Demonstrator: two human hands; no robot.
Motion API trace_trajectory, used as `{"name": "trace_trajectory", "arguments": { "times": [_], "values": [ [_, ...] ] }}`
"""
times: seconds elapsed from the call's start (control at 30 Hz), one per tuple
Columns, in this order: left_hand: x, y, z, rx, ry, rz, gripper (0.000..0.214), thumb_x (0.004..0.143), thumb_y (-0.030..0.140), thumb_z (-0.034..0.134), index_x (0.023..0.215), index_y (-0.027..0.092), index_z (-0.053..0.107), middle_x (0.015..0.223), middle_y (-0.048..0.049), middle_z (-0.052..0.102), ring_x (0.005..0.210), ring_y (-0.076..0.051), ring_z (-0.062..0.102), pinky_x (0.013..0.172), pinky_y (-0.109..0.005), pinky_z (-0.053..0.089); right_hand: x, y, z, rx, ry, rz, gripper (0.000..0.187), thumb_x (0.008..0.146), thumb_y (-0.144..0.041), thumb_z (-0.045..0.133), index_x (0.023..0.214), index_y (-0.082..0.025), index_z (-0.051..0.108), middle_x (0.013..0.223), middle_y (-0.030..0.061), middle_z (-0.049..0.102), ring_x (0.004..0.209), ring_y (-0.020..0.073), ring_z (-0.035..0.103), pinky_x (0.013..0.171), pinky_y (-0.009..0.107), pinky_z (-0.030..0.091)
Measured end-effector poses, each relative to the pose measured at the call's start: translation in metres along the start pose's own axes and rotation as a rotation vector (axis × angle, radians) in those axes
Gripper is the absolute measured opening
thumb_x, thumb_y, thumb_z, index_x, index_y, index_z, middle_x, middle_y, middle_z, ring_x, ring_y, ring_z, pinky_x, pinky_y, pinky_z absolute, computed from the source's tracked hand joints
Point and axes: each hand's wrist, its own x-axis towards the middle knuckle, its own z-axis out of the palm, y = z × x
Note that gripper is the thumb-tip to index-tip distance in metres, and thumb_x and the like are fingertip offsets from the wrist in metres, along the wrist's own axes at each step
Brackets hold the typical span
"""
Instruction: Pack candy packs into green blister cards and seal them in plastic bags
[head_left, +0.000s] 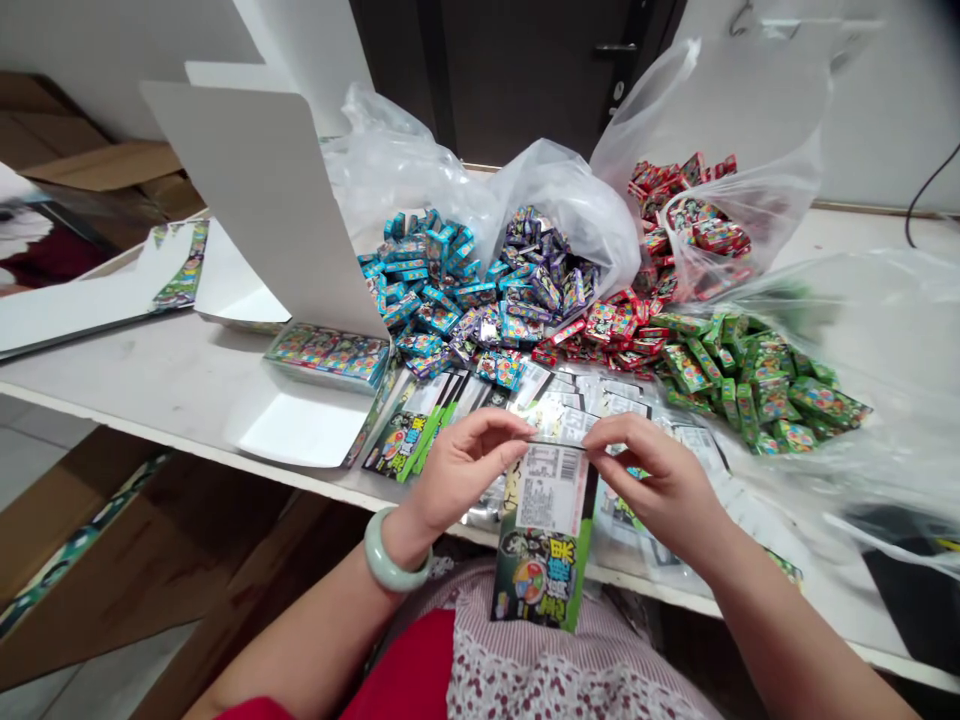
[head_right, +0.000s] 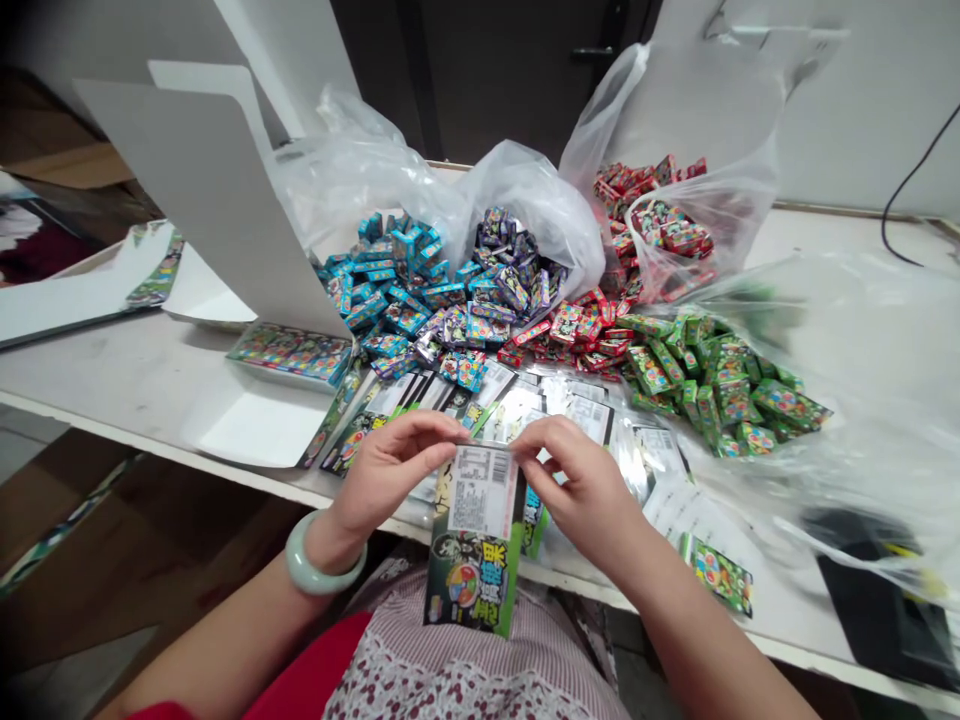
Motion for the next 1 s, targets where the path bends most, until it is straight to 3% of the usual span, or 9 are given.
{"name": "trace_trajectory", "arguments": {
  "times": [0.13, 0.3, 0.4, 0.6, 0.73, 0.87, 1.0],
  "values": [
    [0.002, 0.001, 0.002, 0.019, -0.025, 0.058, 0.003, 0.079, 0.02, 0.068, 0.078, 0.018, 0.067, 0.085, -0.0048, 0.066, 0.085, -0.015, 0.062, 0.078, -0.028, 0.053, 0.004, -0.005, 0.003, 0.016, -0.025, -0.037, 0.003, 0.088, -0.021, 0.06, 0.085, -0.023, 0.059, 0.091, 0.0035, 0.062, 0.088, 0.0164, 0.059, 0.075, 0.031, 0.05],
    [0.009, 0.008, 0.007, -0.018, 0.005, -0.094, 0.007, 0.077, 0.023, 0.067, 0.08, 0.017, 0.064, 0.075, -0.0018, 0.063, 0.069, -0.012, 0.059, 0.063, -0.025, 0.049, 0.015, -0.012, 0.005, 0.171, 0.004, 0.242, 0.007, 0.085, -0.027, 0.062, 0.085, -0.021, 0.061, 0.08, 0.0024, 0.062, 0.071, 0.0142, 0.059, 0.059, 0.026, 0.047],
    [0.012, 0.01, 0.006, 0.031, -0.011, -0.095, 0.008, 0.077, 0.023, 0.066, 0.075, 0.016, 0.063, 0.072, -0.0015, 0.061, 0.067, -0.012, 0.056, 0.062, -0.025, 0.046, 0.021, -0.014, 0.003, 0.234, -0.061, 0.302, 0.008, 0.084, -0.028, 0.062, 0.082, -0.02, 0.061, 0.075, 0.0012, 0.062, 0.068, 0.0137, 0.059, 0.058, 0.026, 0.046],
    [0.013, 0.005, -0.006, 0.007, -0.134, -0.081, 0.011, 0.079, 0.023, 0.067, 0.074, 0.015, 0.061, 0.076, -0.0014, 0.058, 0.072, -0.012, 0.055, 0.065, -0.026, 0.044, 0.019, -0.014, 0.002, 0.207, -0.142, 0.243, 0.013, 0.088, -0.03, 0.059, 0.081, -0.02, 0.063, 0.08, 0.0024, 0.063, 0.075, 0.0146, 0.059, 0.065, 0.028, 0.046],
    [0.017, 0.006, -0.01, -0.033, -0.203, -0.139, 0.012, 0.08, 0.023, 0.068, 0.074, 0.015, 0.062, 0.075, -0.001, 0.059, 0.071, -0.011, 0.056, 0.065, -0.025, 0.044, 0.014, -0.009, 0.002, 0.225, -0.109, 0.178, 0.01, 0.09, -0.029, 0.059, 0.084, -0.022, 0.063, 0.085, 0.0024, 0.063, 0.08, 0.0146, 0.059, 0.07, 0.028, 0.047],
    [0.017, 0.007, -0.01, 0.01, -0.296, -0.111, 0.011, 0.086, 0.023, 0.062, 0.08, 0.016, 0.067, 0.091, -0.0063, 0.066, 0.085, -0.015, 0.062, 0.077, -0.03, 0.049, 0.006, -0.002, 0.0, 0.174, -0.071, 0.116, 0.012, 0.092, -0.026, 0.056, 0.082, -0.022, 0.062, 0.084, 0.0014, 0.063, 0.08, 0.0138, 0.059, 0.072, 0.028, 0.047],
    [0.006, 0.0, -0.01, -0.014, -0.29, -0.061, 0.008, 0.083, 0.022, 0.066, 0.09, 0.018, 0.067, 0.095, -0.0064, 0.068, 0.092, -0.017, 0.064, 0.083, -0.032, 0.051, -0.006, 0.001, 0.006, 0.124, -0.017, 0.076, 0.009, 0.092, -0.022, 0.056, 0.099, -0.025, 0.062, 0.098, 0.003, 0.062, 0.092, 0.0144, 0.059, 0.074, 0.027, 0.05]
  ]
}}
